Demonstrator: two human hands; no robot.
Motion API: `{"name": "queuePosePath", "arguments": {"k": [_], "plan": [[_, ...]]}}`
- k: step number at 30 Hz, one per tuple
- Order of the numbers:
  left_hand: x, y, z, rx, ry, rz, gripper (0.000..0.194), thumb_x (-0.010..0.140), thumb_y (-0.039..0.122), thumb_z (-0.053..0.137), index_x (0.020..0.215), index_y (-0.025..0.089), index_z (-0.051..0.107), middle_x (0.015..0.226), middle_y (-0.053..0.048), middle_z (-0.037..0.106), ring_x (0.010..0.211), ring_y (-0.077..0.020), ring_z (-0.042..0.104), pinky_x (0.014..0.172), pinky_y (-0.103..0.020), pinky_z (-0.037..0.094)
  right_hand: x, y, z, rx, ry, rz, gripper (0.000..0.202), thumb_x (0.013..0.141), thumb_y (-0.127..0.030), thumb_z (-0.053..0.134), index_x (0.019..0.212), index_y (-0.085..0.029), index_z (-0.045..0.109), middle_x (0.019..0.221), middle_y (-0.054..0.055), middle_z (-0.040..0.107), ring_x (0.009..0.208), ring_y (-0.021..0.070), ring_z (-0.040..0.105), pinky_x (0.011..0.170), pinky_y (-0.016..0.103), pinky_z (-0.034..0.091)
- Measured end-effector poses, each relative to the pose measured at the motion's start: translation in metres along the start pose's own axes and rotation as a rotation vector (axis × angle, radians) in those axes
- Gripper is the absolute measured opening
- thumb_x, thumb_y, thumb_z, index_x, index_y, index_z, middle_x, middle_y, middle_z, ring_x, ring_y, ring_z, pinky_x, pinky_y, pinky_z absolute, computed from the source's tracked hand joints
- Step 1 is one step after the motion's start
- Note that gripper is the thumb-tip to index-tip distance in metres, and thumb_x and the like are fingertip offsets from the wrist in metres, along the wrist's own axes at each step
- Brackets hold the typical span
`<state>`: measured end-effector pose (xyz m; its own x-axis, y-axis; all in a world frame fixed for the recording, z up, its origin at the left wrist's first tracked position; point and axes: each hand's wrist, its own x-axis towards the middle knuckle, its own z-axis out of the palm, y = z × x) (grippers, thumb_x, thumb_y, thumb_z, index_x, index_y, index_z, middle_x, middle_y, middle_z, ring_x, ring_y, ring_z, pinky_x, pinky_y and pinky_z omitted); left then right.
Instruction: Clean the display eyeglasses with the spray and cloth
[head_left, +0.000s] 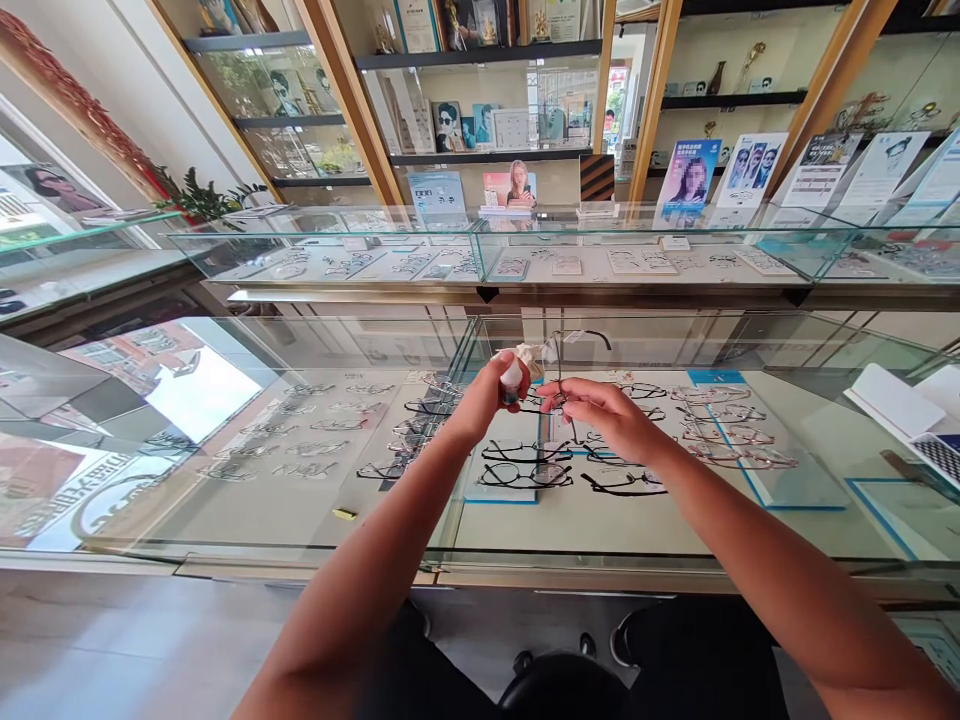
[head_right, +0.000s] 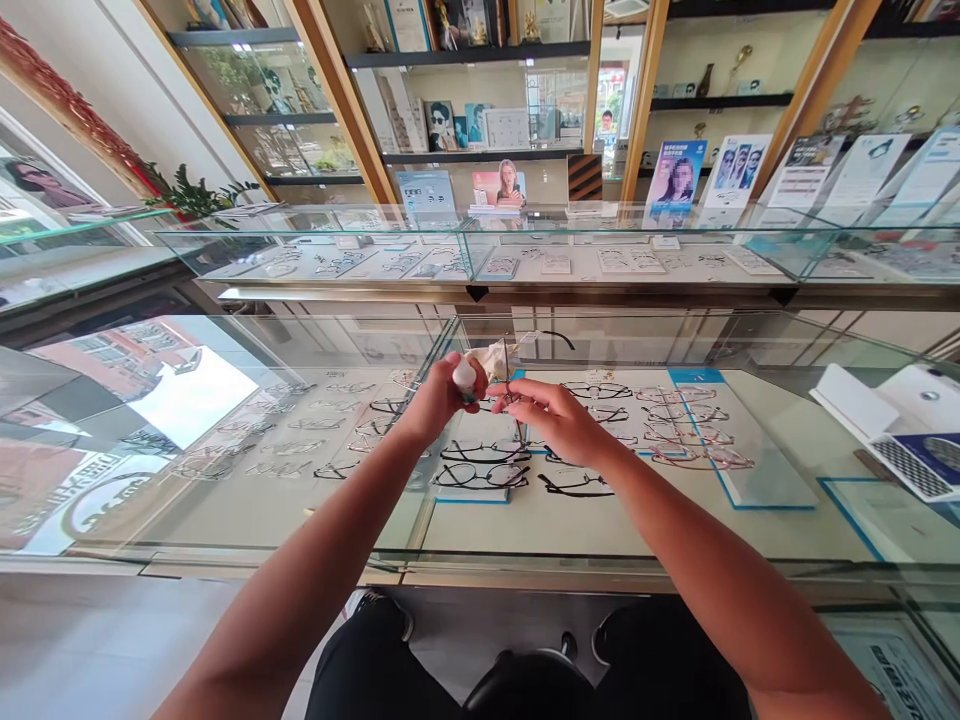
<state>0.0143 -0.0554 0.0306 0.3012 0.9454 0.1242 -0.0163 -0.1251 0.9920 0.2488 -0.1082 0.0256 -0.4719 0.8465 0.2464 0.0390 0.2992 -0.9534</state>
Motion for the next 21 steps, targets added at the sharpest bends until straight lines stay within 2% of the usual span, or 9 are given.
{"name": "queuePosePath", "arguments": {"k": [5, 13, 17, 21], "plan": [[-0.0012, -0.0043, 0.0007, 0.095, -0.001, 0.028, 0.068, 0.089, 0.087, 0.058, 0.071, 0.021, 0.061, 0.074, -0.004, 0.056, 0.066, -0.0155, 0.049, 0.056, -0.027, 0.043, -0.0005, -0.0036, 0.0028, -0.006, -0.028, 0.004, 0.042, 0.108, -0.046, 0.062, 0.14, -0.028, 0.082, 0.123, 0.008, 0.081, 0.098, 0.0209, 0.063, 0.101, 0.042, 0.056], [-0.0022, -0.0051, 0.0001, 0.076, -0.015, 0.048, 0.064, 0.092, 0.082, 0.056, 0.072, 0.021, 0.06, 0.075, -0.004, 0.057, 0.069, -0.0164, 0.05, 0.059, -0.027, 0.045, -0.0009, -0.006, 0.0021, -0.008, -0.037, -0.008, 0.042, 0.108, -0.047, 0.061, 0.139, -0.027, 0.081, 0.124, 0.008, 0.082, 0.096, 0.0211, 0.063, 0.1, 0.042, 0.055], [-0.0031, -0.003, -0.0004, 0.086, -0.021, 0.071, 0.065, 0.093, 0.082, 0.056, 0.072, 0.021, 0.061, 0.075, -0.004, 0.056, 0.07, -0.0168, 0.049, 0.06, -0.027, 0.044, 0.0007, -0.0045, -0.0013, 0.0, 0.006, -0.026, 0.041, 0.108, -0.048, 0.062, 0.139, -0.029, 0.081, 0.126, 0.008, 0.083, 0.093, 0.0215, 0.064, 0.097, 0.043, 0.055], [-0.006, 0.0, 0.0012, 0.154, -0.112, 0.092, 0.067, 0.094, 0.083, 0.058, 0.071, 0.02, 0.062, 0.078, -0.005, 0.056, 0.073, -0.0175, 0.049, 0.061, -0.028, 0.043, 0.004, 0.0002, -0.0053, 0.007, 0.107, -0.039, 0.045, 0.11, -0.048, 0.06, 0.146, -0.029, 0.077, 0.134, 0.009, 0.083, 0.095, 0.022, 0.067, 0.091, 0.041, 0.055]]}}
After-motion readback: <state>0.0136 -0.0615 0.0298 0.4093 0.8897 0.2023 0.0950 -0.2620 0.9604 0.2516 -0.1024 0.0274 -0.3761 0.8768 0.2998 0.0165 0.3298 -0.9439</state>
